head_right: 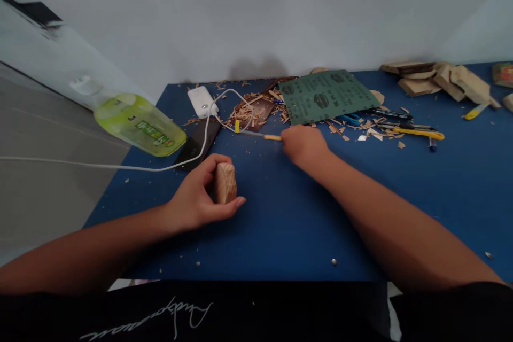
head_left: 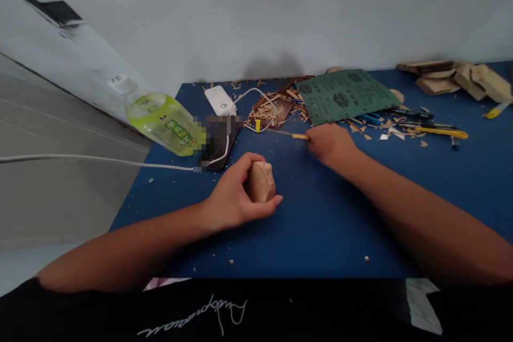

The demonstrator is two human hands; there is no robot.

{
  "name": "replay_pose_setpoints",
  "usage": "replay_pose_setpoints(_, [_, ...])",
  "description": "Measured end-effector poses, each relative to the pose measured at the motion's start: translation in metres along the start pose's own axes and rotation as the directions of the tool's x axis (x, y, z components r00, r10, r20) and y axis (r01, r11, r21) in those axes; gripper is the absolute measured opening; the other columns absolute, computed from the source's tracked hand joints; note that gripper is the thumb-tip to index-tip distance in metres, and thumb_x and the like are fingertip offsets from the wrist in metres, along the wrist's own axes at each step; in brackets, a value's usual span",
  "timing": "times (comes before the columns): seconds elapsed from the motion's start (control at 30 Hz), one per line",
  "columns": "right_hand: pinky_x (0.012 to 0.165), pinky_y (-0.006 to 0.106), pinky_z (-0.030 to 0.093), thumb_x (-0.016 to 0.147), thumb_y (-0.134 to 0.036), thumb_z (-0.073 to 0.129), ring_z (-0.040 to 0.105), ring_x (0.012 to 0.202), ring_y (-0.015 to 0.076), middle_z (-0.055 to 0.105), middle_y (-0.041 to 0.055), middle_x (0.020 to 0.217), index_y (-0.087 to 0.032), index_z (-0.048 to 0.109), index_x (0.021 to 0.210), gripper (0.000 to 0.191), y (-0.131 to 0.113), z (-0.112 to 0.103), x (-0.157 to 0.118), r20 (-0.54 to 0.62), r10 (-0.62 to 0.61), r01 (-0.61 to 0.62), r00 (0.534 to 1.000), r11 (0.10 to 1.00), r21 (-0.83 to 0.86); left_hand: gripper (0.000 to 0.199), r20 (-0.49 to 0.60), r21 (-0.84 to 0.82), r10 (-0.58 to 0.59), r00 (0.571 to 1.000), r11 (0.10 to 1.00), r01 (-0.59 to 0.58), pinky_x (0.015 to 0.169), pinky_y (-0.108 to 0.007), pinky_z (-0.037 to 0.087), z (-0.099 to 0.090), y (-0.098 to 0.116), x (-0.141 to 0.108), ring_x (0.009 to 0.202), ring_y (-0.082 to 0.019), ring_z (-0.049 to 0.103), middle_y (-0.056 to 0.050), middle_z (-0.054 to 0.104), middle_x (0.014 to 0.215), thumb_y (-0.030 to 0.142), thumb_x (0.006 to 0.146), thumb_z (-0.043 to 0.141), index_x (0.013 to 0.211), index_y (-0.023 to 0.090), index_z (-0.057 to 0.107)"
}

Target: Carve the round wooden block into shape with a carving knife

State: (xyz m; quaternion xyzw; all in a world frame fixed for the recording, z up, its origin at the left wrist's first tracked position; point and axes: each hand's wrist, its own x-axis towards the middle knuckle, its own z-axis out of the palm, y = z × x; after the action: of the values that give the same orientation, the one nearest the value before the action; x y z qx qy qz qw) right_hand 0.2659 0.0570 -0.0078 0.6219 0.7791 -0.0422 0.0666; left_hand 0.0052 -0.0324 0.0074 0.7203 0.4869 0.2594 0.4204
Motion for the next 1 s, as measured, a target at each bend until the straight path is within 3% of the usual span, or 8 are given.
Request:
replay_pose_setpoints(0.07, [0.062, 0.033, 0.034, 0.093, -0.021, 0.053, 0.071, 0.085, 0.0267, 0.08, 0.0117, 0.1, -0.021, 0.08, 0.099, 0.028, 0.008, -0.001, 0.002, -0.096, 0.045, -0.044, 0.994, 0.999, 0.014, 0.067, 0.022, -0.017, -0.004, 1.0, 1.0, 0.005, 0.076, -0.034, 0.055, 0.0, -0.001, -0.003, 0.077, -0.018, 0.065, 0.0, 0.067, 0.094, 0.047, 0.075, 0.091, 0.123, 0.024, 0.049])
replay_pose_setpoints(0.2, [0.066, 0.032, 0.033, 0.089, -0.02, 0.054, 0.067, 0.086, 0.0224, 0.078, 0.0078, 0.096, -0.021, 0.078, 0.089, 0.024, -0.003, 0.002, -0.008, -0.174, -0.187, 0.213, 0.967, 0.967, 0.139, 0.074, -0.025, 0.017, -0.024, 0.999, 1.0, 0.025, 0.084, -0.038, 0.055, -0.001, -0.009, 0.001, 0.09, -0.022, 0.067, -0.004, 0.067, 0.106, 0.049, 0.071, 0.094, 0.125, 0.023, 0.051])
replay_pose_setpoints(0.3, [0.068, 0.031, 0.035, 0.084, -0.017, 0.057, 0.063, 0.08, 0.0194, 0.074, 0.005, 0.083, -0.02, 0.072, 0.077, 0.017, -0.015, 0.014, -0.014, -0.181, -0.29, 0.334, 0.94, 0.891, 0.307, 0.08, 0.059, -0.134, -0.048, 0.997, 0.989, 0.056, 0.09, -0.04, 0.055, 0.0, -0.016, 0.006, 0.1, -0.026, 0.069, -0.007, 0.068, 0.114, 0.048, 0.068, 0.098, 0.127, 0.023, 0.05])
replay_pose_setpoints(0.4, [0.065, 0.028, 0.035, 0.08, -0.015, 0.056, 0.059, 0.069, 0.016, 0.065, 0.0002, 0.068, -0.02, 0.065, 0.068, 0.016, -0.015, 0.029, -0.011, -0.186, -0.271, 0.328, 0.945, 0.778, 0.536, 0.075, 0.132, -0.346, -0.063, 0.989, 0.932, 0.105, 0.091, -0.039, 0.056, 0.004, -0.021, 0.01, 0.102, -0.025, 0.07, -0.008, 0.069, 0.116, 0.048, 0.076, 0.093, 0.13, 0.023, 0.048])
replay_pose_setpoints(0.57, [0.059, 0.026, 0.034, 0.072, -0.015, 0.053, 0.05, 0.059, 0.0135, 0.055, -0.0044, 0.057, -0.021, 0.058, 0.062, 0.013, -0.01, 0.041, -0.003, -0.106, -0.242, 0.244, 0.964, 0.66, 0.711, 0.048, 0.016, -0.404, -0.067, 0.998, 0.912, 0.068, 0.083, -0.031, 0.055, 0.006, -0.025, 0.016, 0.099, -0.02, 0.067, -0.007, 0.07, 0.117, 0.052, 0.092, 0.077, 0.124, 0.021, 0.057])
replay_pose_setpoints(0.77, [0.059, 0.027, 0.034, 0.067, -0.014, 0.051, 0.049, 0.058, 0.0131, 0.054, -0.0043, 0.056, -0.021, 0.057, 0.06, 0.011, -0.009, 0.039, -0.005, -0.112, -0.271, 0.265, 0.956, 0.636, 0.725, 0.05, 0.028, -0.493, -0.139, 0.99, 0.86, 0.135, 0.059, -0.022, 0.05, 0.006, -0.031, 0.02, 0.077, -0.014, 0.061, -0.003, 0.068, 0.104, 0.056, 0.091, 0.078, 0.123, 0.022, 0.062])
replay_pose_setpoints(1.0, [0.06, 0.027, 0.033, 0.068, -0.014, 0.052, 0.051, 0.06, 0.0134, 0.057, -0.0038, 0.059, -0.021, 0.059, 0.062, 0.011, -0.008, 0.039, -0.004, -0.111, -0.294, 0.286, 0.949, 0.661, 0.694, 0.047, 0.067, -0.612, -0.162, 0.984, 0.773, 0.169, 0.053, -0.02, 0.052, 0.008, -0.039, 0.024, 0.074, -0.013, 0.061, -0.003, 0.066, 0.1, 0.052, 0.09, 0.081, 0.123, 0.022, 0.064])
